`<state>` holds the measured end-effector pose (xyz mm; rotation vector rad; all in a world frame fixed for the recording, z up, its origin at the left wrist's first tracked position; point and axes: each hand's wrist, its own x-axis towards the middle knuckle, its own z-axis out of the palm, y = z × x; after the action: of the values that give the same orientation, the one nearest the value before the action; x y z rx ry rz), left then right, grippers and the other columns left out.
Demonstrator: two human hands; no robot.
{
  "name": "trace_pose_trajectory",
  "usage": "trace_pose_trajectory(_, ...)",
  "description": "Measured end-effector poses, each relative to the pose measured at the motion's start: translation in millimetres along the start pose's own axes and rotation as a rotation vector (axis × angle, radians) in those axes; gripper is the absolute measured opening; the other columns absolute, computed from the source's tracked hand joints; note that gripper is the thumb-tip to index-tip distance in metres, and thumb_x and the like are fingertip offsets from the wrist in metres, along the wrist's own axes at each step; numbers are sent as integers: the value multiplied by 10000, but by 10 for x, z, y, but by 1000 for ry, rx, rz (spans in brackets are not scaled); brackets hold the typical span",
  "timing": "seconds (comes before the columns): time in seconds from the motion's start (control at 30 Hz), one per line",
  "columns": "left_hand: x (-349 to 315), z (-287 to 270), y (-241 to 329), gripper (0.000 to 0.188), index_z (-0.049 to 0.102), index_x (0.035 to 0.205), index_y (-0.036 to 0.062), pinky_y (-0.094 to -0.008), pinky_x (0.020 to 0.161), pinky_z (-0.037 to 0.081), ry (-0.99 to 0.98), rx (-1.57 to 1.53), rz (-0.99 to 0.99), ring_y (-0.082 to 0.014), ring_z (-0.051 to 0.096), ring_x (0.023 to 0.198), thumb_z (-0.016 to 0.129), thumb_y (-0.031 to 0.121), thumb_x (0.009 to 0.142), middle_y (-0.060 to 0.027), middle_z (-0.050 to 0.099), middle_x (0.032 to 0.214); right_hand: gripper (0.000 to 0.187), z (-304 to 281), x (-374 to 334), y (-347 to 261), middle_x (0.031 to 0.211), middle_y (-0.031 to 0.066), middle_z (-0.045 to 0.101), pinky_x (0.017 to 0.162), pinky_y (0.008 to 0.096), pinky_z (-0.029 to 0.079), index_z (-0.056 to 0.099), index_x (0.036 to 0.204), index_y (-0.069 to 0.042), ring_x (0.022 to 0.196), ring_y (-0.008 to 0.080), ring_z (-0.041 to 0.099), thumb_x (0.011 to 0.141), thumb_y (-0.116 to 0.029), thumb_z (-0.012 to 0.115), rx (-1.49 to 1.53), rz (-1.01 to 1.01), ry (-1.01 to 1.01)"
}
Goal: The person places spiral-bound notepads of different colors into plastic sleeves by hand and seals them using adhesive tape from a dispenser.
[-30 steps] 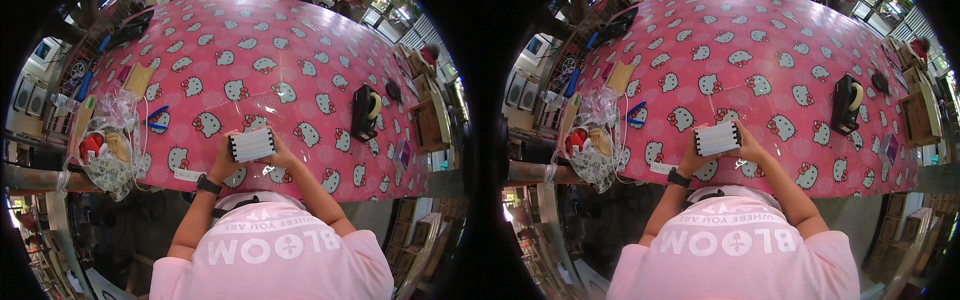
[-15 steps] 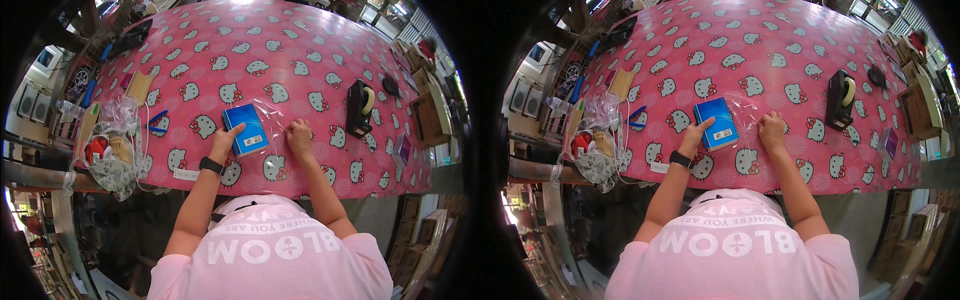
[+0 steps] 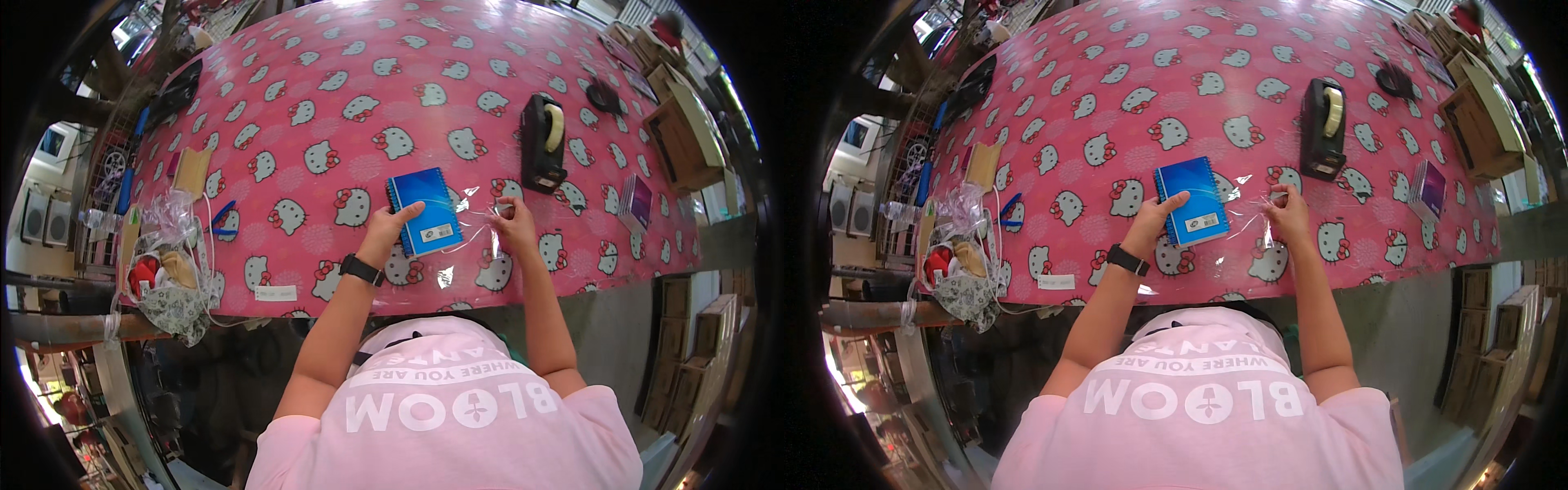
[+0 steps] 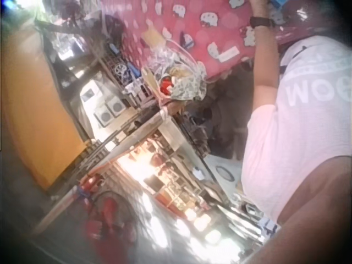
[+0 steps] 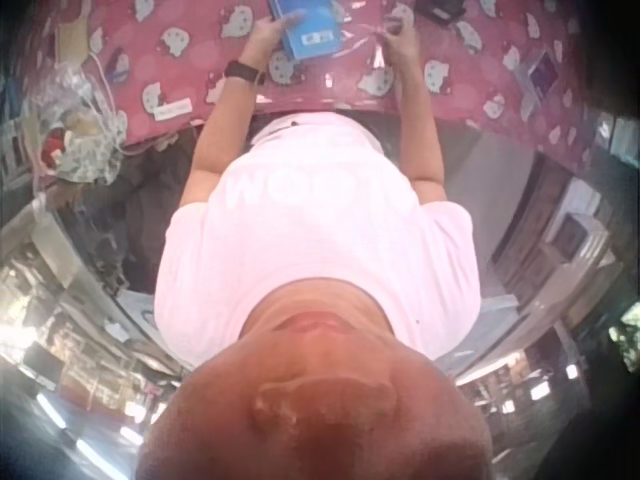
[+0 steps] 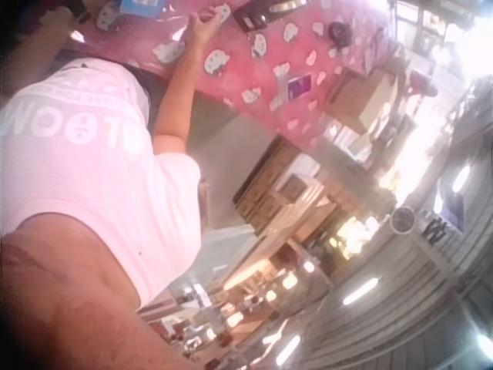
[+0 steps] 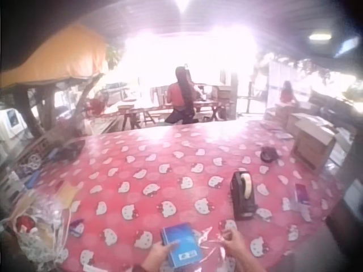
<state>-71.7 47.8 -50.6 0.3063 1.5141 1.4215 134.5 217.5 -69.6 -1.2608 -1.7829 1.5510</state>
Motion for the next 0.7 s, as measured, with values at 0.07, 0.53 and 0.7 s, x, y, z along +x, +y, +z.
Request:
trace_pose_trajectory(0.07, 12, 80, 0, 578, 569, 993, -66, -285, 663, 524, 29, 15, -4, -182, 640, 761, 760, 388, 689, -139, 640, 893, 380, -95, -29, 26, 679, 30, 559, 444, 220, 401, 500, 1063, -4, 522, 81, 509, 726, 37, 672, 43, 24, 4)
trace_pose_trajectory(0.53, -36, 154, -347, 1139, 179, 1361, -101, -397, 1023, 296, 327, 196, 201, -318, 342, 1251, 668, 643, 652, -263, 304, 1348, 256, 201, -463, -568, 822, 112, 576, 649, 332, 482, 596, 984, -30, 748, 227, 592, 729, -7, 594, -216, -528, -147)
trace_pose_trajectory(0.7, -175, 558, -135, 978, 237, 1337, -64, -369, 919, 407, 276, 61, 190, -266, 459, 1137, 729, 479, 689, -198, 418, 1257, 307, 655, -693, -550, 914, 149, 564, 693, 419, 477, 575, 984, -37, 821, 332, 575, 681, -26, 623, -663, -743, -268)
